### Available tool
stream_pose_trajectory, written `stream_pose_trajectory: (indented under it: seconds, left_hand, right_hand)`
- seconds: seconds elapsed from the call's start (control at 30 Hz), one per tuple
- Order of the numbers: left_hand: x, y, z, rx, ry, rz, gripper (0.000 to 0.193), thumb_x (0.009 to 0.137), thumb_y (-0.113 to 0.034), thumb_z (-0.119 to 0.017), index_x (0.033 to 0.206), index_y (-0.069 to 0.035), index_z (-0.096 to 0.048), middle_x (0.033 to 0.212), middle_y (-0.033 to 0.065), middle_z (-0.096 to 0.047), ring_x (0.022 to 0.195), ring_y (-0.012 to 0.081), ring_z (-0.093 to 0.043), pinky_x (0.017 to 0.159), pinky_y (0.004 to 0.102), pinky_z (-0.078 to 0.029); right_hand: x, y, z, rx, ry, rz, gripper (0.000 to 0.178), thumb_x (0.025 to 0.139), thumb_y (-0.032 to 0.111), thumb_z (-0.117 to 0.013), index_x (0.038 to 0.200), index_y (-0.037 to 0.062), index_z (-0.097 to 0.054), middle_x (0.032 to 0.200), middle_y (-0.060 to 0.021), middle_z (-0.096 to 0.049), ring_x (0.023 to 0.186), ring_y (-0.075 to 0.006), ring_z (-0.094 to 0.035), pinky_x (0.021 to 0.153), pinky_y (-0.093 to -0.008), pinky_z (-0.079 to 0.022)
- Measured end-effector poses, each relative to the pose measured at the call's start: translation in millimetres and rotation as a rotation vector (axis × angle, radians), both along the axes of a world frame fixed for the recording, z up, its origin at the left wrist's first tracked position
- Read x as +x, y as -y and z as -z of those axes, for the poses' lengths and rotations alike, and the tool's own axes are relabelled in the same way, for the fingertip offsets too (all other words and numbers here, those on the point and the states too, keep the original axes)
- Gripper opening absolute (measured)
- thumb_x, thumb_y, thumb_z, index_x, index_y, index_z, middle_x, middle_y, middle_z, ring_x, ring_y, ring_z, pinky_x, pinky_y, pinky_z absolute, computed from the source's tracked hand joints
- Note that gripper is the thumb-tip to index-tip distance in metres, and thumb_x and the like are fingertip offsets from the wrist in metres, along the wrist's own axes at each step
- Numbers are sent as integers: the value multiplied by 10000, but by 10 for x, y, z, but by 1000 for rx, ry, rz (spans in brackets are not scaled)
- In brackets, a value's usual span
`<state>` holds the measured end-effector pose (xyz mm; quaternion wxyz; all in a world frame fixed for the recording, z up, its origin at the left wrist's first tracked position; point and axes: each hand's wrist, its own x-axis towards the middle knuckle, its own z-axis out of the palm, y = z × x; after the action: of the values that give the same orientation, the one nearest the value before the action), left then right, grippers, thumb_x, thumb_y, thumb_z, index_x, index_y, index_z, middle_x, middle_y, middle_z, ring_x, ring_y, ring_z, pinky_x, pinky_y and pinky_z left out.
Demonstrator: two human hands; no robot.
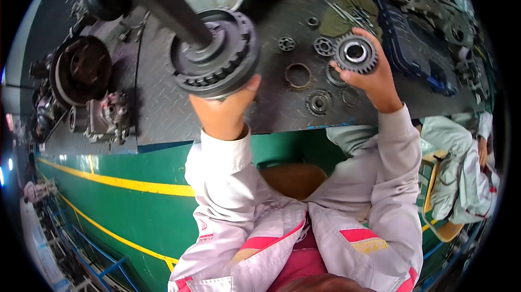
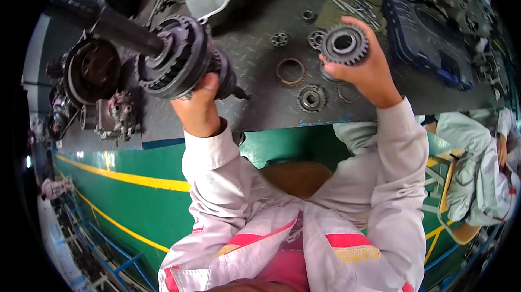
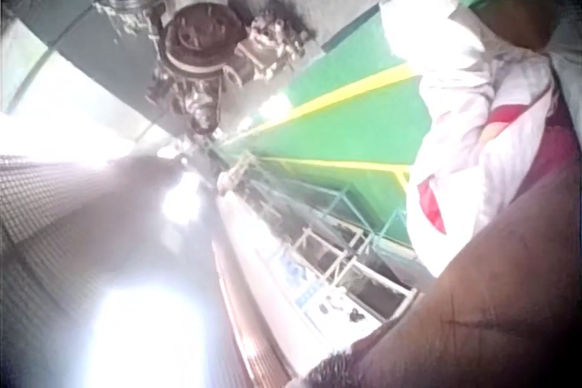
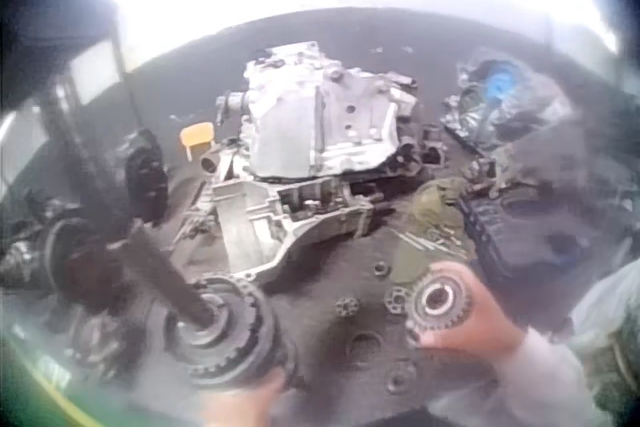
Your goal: The person assembles mechanical components by sliding various gear wheels and rings onto a long splined shaft, handling each part individually and checking their fit on the shaft.
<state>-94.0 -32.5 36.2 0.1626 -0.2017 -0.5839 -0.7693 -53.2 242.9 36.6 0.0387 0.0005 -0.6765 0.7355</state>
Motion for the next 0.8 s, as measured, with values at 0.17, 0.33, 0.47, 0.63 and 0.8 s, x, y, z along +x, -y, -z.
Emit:
stream_pose_trajectory:
  seconds: [0.17, 0.33, 0.47, 0.63, 0.8]
  left_hand:
    - [24, -82, -120, 74, 58, -70, 559, 582, -36, -813, 1103, -2, -614, 1026, 65, -672, 923, 156, -630, 869, 302, -480]
    - [96, -58, -218, 93, 81, -106, 486, 575, 1, -800, 1035, -5, -640, 971, 69, -680, 875, 148, -631, 834, 297, -484]
    - [15, -64, -66, 12, 41, -99, 453, 626, -82, -792, 1049, -9, -647, 988, 46, -672, 896, 166, -620, 869, 291, -455]
    - [11, -61, -23, 17, 67, -68, 479, 636, -103, -806, 1071, -11, -627, 1024, 57, -662, 929, 170, -620, 876, 300, -461]
    - [-10, -3, 45, -67, -44, -6, 667, 697, -149, -804, 1273, -8, -499, 1155, 136, -615, 1049, 229, -600, 923, 367, -482]
  right_hand:
    - [76, 108, 78, 222, -135, -8, 818, 617, 47, -855, 1292, 51, -393, 1117, -64, -559, 1012, -139, -586, 888, -269, -479]
    - [48, 403, 81, 196, -319, 156, 816, 629, 17, -835, 1295, 36, -363, 1132, -87, -542, 1012, -156, -590, 892, -275, -489]
    - [14, 501, 126, -43, -366, 258, 770, 670, 3, -807, 1297, 37, -363, 1114, -83, -559, 1003, -149, -590, 895, -271, -480]
    - [-61, 569, 73, -59, -316, 324, 771, 670, 40, -826, 1286, 23, -363, 1096, -77, -575, 996, -141, -594, 887, -270, -483]
    - [-42, 300, -73, 737, -258, 317, 764, 597, 147, -834, 1261, 33, -472, 1101, -139, -573, 1068, -264, -555, 922, -347, -443]
